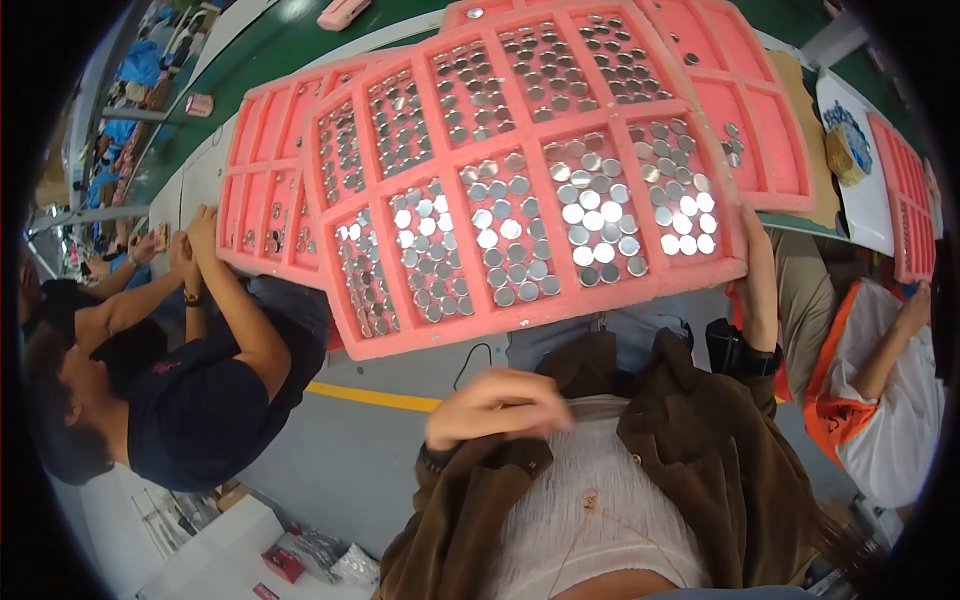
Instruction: Sorting and preparing small electronic components into foam trays.
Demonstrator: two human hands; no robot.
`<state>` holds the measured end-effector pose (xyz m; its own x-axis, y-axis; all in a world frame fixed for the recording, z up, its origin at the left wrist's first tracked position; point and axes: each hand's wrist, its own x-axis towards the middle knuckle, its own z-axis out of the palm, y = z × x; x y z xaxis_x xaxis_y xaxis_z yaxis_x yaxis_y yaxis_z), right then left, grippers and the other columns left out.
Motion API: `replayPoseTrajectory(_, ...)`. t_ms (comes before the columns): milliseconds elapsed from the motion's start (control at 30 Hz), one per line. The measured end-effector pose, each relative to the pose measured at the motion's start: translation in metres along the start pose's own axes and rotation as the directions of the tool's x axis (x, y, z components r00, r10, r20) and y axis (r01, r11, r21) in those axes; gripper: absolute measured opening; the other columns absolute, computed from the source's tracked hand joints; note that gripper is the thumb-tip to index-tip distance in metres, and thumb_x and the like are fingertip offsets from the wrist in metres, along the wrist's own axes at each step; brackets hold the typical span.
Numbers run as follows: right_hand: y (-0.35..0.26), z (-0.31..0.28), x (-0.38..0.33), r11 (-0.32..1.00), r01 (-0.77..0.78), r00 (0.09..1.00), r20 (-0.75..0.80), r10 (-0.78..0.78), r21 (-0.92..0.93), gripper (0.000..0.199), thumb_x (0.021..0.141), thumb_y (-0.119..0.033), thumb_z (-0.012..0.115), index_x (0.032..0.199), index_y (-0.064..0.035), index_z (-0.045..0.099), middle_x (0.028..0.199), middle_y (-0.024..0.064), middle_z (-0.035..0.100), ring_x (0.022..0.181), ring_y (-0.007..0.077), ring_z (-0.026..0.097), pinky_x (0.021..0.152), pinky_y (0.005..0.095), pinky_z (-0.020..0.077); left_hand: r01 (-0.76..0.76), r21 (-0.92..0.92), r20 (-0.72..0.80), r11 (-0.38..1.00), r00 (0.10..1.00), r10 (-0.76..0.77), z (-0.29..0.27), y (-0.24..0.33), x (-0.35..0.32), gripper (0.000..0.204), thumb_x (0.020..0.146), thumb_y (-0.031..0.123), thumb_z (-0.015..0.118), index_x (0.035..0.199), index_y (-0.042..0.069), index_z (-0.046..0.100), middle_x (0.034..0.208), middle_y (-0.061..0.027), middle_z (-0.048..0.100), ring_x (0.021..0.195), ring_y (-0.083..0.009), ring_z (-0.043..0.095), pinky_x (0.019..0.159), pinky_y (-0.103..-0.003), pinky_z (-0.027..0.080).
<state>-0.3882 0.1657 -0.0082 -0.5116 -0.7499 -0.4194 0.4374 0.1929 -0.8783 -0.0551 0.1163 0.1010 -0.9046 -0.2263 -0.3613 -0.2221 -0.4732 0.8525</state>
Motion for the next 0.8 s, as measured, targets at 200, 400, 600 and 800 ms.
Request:
replayPoseTrajectory(200,-0.024,0.009,-0.020,0.980,0.175,0.972,0.177,-0.157,-0.090,0.040,0.093,-0.031,0.054,0.112,0.0045,0.060,0.105,0.0019,0.061,0.098,0.0067,0.052,0.087,0.0221,0.0403,0.181,-0.119,-0.009,0.976,0.983,-0.184,-0.054,-0.119,0.088,0.035,0.094,0.018,0.049,0.123,-0.001,0.052,0.107,-0.0149,0.060,0.089,-0.0176,0.060,0.077,-0.029,0.049)
replayPoseTrajectory(400,-0.020,0.008,-0.029,0.991,0.115,0.963,0.251,-0.095,-0.069,0.032,0.094,-0.027,0.053,0.105,0.0024,0.061,0.096,-0.0012,0.061,0.090,0.0063,0.052,0.079,0.0221,0.0408,-0.100,0.054,-0.417,0.994,0.902,0.113,-0.060,-0.155,0.128,0.044,0.092,0.025,0.052,0.132,0.007,0.043,0.123,-0.0138,0.053,0.106,-0.0190,0.054,0.095,-0.031,0.043)
replayPoseTrajectory(600,-0.027,0.001,-0.036,0.976,0.130,0.944,0.321,-0.068,-0.176,0.035,0.095,-0.032,0.052,0.090,0.0008,0.062,0.073,-0.0030,0.056,0.071,0.0026,0.046,0.059,0.0221,0.0380,-0.092,0.115,-0.336,0.989,0.934,0.126,-0.052,-0.146,0.153,0.045,0.093,0.025,0.052,0.132,0.007,0.043,0.123,-0.0139,0.053,0.107,-0.0193,0.054,0.096,-0.032,0.042)
replayPoseTrajectory(800,-0.093,-0.009,0.000,0.796,0.264,0.909,0.416,-0.017,-0.544,0.037,0.095,-0.034,0.051,0.092,0.0019,0.062,0.060,0.0005,0.054,0.053,0.0071,0.051,0.050,0.0240,0.0416,-0.102,0.181,-0.315,0.978,0.936,0.156,-0.060,-0.138,0.150,0.045,0.093,0.026,0.052,0.133,0.007,0.043,0.124,-0.0140,0.052,0.108,-0.0196,0.053,0.096,-0.032,0.042)
